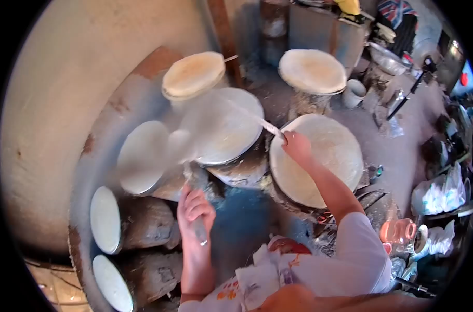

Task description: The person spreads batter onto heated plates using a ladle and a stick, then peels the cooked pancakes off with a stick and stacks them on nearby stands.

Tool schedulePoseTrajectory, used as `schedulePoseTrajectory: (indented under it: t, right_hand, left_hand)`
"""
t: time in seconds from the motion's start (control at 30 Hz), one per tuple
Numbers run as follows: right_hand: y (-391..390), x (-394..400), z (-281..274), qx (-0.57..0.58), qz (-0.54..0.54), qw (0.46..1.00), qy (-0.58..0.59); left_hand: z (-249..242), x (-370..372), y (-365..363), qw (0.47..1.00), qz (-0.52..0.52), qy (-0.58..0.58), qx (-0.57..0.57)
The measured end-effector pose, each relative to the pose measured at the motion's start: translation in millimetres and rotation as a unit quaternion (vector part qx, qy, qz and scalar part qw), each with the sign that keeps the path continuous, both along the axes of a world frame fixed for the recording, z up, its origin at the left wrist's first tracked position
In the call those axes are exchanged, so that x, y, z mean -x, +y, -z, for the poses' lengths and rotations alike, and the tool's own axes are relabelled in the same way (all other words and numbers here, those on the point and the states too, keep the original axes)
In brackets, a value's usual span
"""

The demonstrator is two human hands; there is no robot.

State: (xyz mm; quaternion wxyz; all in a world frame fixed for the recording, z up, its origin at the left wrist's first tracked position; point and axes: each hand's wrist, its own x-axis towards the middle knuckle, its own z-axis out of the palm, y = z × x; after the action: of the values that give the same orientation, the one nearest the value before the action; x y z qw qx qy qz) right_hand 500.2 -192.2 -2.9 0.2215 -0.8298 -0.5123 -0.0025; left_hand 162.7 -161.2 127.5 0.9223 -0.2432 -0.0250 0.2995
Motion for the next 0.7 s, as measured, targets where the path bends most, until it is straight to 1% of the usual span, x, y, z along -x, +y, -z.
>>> schedulePoseTrajectory:
  t: [0.03, 0.07, 0.13, 0.17, 0.2, 0.23, 0.27, 0.3, 0.33, 0.4, 0.43, 0.5, 0.57, 0.63, 0.7]
  right_hand:
    - [4.1, -30.5, 12.4, -0.052, -0.007, 0.995, -0.082]
    - [9.2, -65.2, 19.7, -0.083, -0.07, 0.984, -0.143]
    - [21.2, -103.0, 34.6, -0.056, -0.172, 0.978, -0.107]
    - [35.0, -126.9, 33.4, -0.059, -0.217, 0.97, -0.097]
    - [47.3, -144.2, 37.5, 0.006, -0.251, 0.962, -0.104]
    - [47.3, -151.6, 32.4, 0.041, -0.254, 0.963, -0.084]
    - [53.4, -159.6, 14.8, 0.074, -0.257, 0.961, -0.07]
    - [52.0, -157.8, 9.8, 0.115, -0.262, 0.957, -0.038]
    - [47.0, -158.9, 4.8, 0.116, -0.269, 0.955, -0.048]
    - [52.3, -166.1, -5.3, 0.109, -0.299, 0.945, -0.07]
    - [54.9, -172.5, -1.0, 0.095, -0.326, 0.939, -0.061]
    - [63.5, -178.0, 14.7, 0.057, -0.38, 0.923, -0.037]
    - [69.7, -175.9, 26.4, 0.081, -0.362, 0.928, -0.027]
    - [81.2, -177.7, 23.1, 0.09, -0.357, 0.929, -0.029]
    - [70.9, -178.7, 5.3, 0.094, -0.355, 0.93, -0.022]
  left_hand:
    - [6.4, 6.4, -4.8, 1.0, -0.001, 0.018, -0.004]
    - [5.4, 7.2, -11.4, 0.999, -0.014, 0.033, 0.04]
    - [-6.6, 1.5, -22.8, 0.992, -0.033, 0.057, 0.112]
    - [-6.7, -2.9, -23.7, 0.992, -0.03, 0.052, 0.11]
    - [-0.6, -2.8, -23.0, 0.993, -0.024, 0.046, 0.107]
    - [6.7, -3.7, -24.1, 0.993, -0.017, 0.044, 0.109]
    - [13.3, -10.6, -20.1, 0.996, -0.011, 0.027, 0.082]
    - [14.2, -13.7, -22.0, 0.997, -0.007, 0.024, 0.069]
    - [2.6, -25.5, -28.6, 0.994, -0.042, 0.04, 0.092]
    - [-1.8, -38.2, -34.0, 0.993, -0.052, 0.027, 0.101]
    - [-2.7, -44.7, -33.1, 0.994, -0.055, 0.013, 0.097]
    - [-7.6, -54.4, -37.3, 0.991, -0.067, 0.019, 0.113]
    - [-10.4, -68.9, -32.6, 0.993, -0.071, 0.009, 0.099]
    - [-10.7, -72.4, -35.3, 0.994, -0.063, 0.01, 0.085]
    - [-21.9, -77.9, -37.2, 0.992, -0.076, 0.039, 0.092]
